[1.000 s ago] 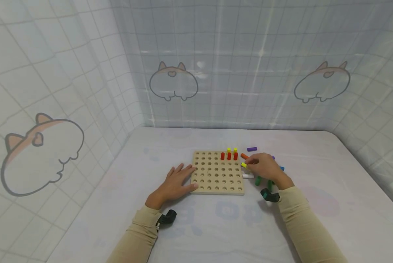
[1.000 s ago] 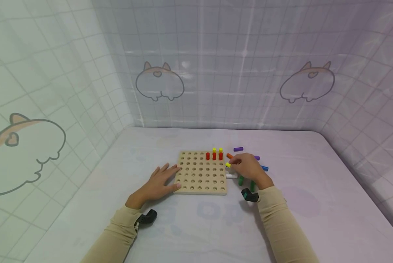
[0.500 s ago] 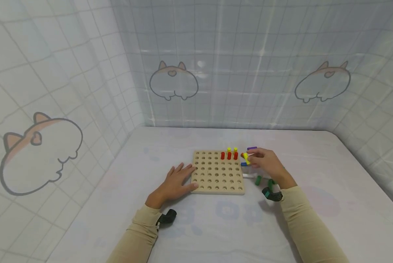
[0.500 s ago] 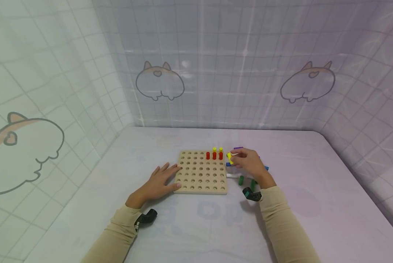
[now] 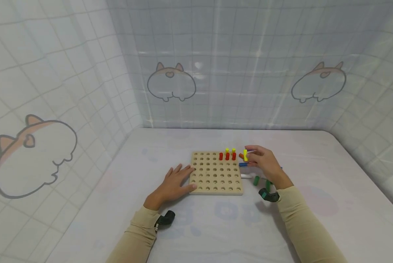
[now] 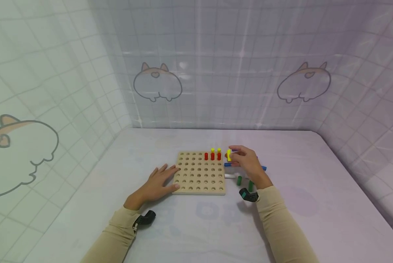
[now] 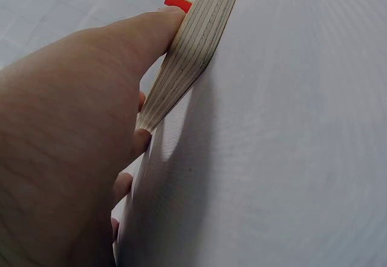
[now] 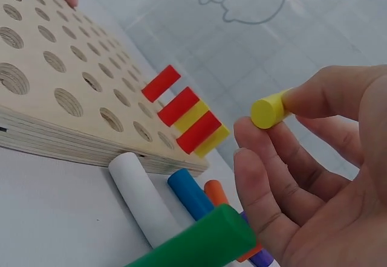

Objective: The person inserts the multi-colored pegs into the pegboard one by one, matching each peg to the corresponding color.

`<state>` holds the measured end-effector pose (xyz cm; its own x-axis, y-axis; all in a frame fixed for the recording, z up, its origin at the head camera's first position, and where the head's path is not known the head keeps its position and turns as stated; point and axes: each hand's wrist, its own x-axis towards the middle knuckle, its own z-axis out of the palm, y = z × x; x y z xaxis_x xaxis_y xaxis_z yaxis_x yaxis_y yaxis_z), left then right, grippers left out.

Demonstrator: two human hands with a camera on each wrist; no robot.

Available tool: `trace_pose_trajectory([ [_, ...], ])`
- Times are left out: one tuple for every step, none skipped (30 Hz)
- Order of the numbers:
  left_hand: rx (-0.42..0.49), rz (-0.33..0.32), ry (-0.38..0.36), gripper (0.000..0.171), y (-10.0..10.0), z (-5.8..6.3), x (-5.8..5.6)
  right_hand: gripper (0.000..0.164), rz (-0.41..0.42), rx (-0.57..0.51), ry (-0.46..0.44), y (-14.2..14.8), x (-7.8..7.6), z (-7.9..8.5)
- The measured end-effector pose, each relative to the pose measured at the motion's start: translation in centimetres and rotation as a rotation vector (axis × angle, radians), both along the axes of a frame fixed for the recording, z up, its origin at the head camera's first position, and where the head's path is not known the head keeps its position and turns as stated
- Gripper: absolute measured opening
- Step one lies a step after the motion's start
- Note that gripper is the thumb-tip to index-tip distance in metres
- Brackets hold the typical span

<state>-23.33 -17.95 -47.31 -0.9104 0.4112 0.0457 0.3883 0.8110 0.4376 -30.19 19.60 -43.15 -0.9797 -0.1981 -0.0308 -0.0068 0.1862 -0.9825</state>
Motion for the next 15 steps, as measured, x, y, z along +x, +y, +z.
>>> trace_pose_trajectory([
  [0.005, -0.001, 0.001, 0.079, 0.0, 0.0, 0.0, 0.049, -0.006, -0.011, -0.002, 0.0, 0.0, 0.0],
  [0.006, 0.000, -0.001, 0.079, 0.0, 0.0, 0.1, 0.049, -0.007, -0.017, -0.001, 0.0, -0.1, 0.0],
  [0.007, 0.000, -0.003, 0.079, 0.0, 0.0, 0.1, 0.049, -0.007, -0.021, 0.000, 0.0, -0.1, -0.1],
  [0.009, 0.000, -0.003, 0.079, 0.0, 0.1, 0.1, 0.049, -0.005, -0.025, -0.003, 0.0, -0.2, -0.1],
  [0.009, 0.000, -0.002, 0.079, 0.0, 0.1, 0.1, 0.049, -0.004, -0.030, -0.005, 0.0, -0.2, -0.2],
  [0.005, 0.001, -0.002, 0.079, 0.0, 0.1, 0.1, 0.049, 0.003, -0.030, -0.006, 0.0, -0.3, -0.2],
  [0.002, 0.002, -0.001, 0.079, -0.1, 0.1, 0.1, 0.049, 0.005, -0.031, -0.008, 0.0, -0.4, -0.2],
  [-0.002, 0.003, 0.000, 0.079, -0.1, 0.1, 0.1, 0.049, 0.011, -0.029, -0.007, 0.0, -0.6, -0.2],
  [-0.003, 0.002, 0.000, 0.079, 0.0, 0.1, 0.1, 0.049, 0.017, -0.030, -0.008, 0.0, -0.7, -0.2],
  [-0.004, 0.002, 0.001, 0.079, 0.0, 0.1, 0.2, 0.050, 0.026, -0.027, -0.006, -0.1, -0.8, -0.2],
  [-0.004, 0.001, 0.001, 0.079, -0.1, 0.1, 0.2, 0.050, 0.034, -0.027, -0.003, -0.1, -0.9, -0.1],
  [-0.004, 0.000, 0.001, 0.079, -0.1, 0.1, 0.2, 0.049, 0.040, -0.027, -0.001, -0.2, -1.1, 0.0],
  [-0.003, -0.001, 0.002, 0.079, -0.1, 0.0, 0.2, 0.049, 0.045, -0.023, 0.000, -0.3, -1.2, 0.2],
  [-0.003, 0.000, 0.003, 0.079, -0.1, 0.0, 0.2, 0.048, 0.052, -0.014, 0.005, -0.4, -1.3, 0.4],
  [0.001, 0.000, 0.003, 0.079, -0.1, 0.0, 0.2, 0.048, 0.056, -0.003, 0.007, -0.5, -1.4, 0.6],
])
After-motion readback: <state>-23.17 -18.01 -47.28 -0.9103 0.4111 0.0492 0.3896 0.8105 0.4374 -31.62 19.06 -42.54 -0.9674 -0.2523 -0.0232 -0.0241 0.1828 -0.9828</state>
